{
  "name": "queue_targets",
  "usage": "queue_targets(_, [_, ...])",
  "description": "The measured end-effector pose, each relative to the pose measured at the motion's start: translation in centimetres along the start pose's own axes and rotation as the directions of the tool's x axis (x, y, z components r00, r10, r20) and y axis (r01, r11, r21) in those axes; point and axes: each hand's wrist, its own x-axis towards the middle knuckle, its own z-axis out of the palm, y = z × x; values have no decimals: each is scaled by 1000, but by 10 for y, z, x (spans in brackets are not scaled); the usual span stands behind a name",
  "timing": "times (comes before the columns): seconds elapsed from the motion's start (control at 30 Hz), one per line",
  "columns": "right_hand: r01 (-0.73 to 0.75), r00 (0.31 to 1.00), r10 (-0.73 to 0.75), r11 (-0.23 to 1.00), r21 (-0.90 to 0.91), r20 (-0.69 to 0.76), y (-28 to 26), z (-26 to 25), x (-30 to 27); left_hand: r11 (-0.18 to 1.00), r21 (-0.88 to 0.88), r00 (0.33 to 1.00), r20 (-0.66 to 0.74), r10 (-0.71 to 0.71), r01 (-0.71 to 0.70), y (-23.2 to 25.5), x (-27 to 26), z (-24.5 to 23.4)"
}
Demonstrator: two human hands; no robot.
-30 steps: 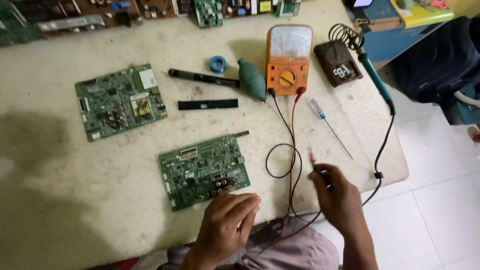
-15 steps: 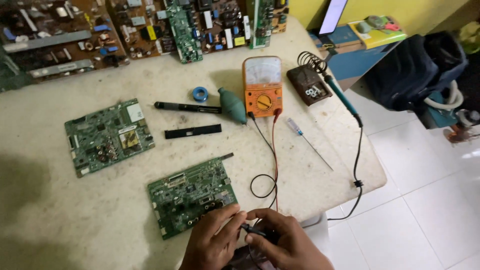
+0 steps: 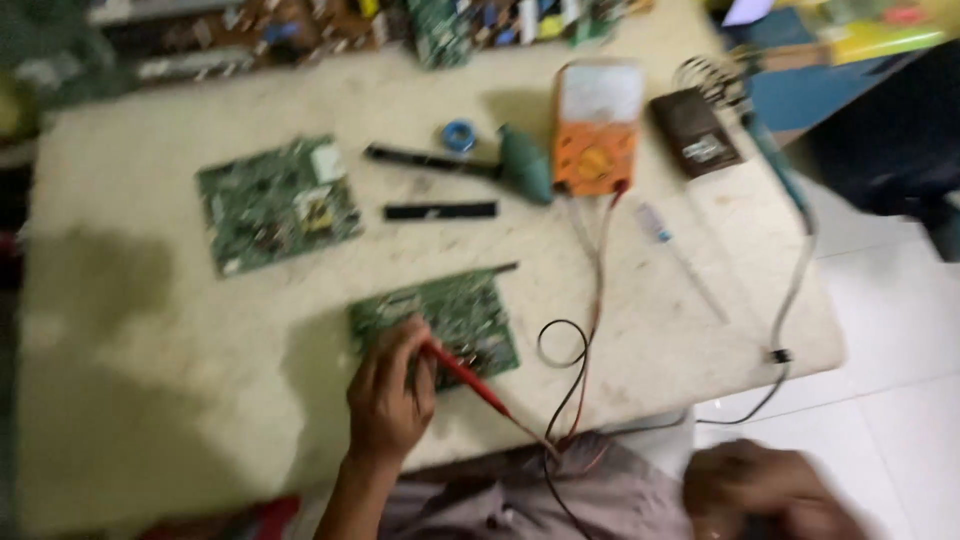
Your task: The person uses a screwdriver to remove a metal bracket from a green circuit board. They then use a multimeter with red and black probes to test various points on the circuit board.
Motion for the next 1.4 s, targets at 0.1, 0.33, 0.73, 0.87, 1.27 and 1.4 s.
queue_targets(0.1, [256, 550, 21, 947, 193, -835, -2, 61, -11, 966, -152, 977, -16, -214, 209, -6, 0, 0])
queue_targets(0.33, [-17, 595, -281, 933, -361, -753, 119, 40, 18, 829, -558, 992, -72, -104, 47, 30, 30, 24])
queue_targets(0.73, [-345, 934, 236, 788, -510, -268, 106, 72, 28, 795, -588, 983, 0, -184, 148, 49, 52, -28])
queue_targets(0.87, [-380, 814, 90, 830, -409, -575, 110, 55, 10, 763, -579, 957, 200, -208, 287, 27, 45, -6])
queue_targets(1.27, [-350, 586, -12, 898, -266, -811, 192, 21, 88, 855, -475, 978, 119, -170, 207, -19, 53, 55])
queue_targets(1.4, [-425, 575, 26, 863, -272, -817, 190, 26, 95, 874, -460, 988, 79, -133, 154, -24, 52, 61])
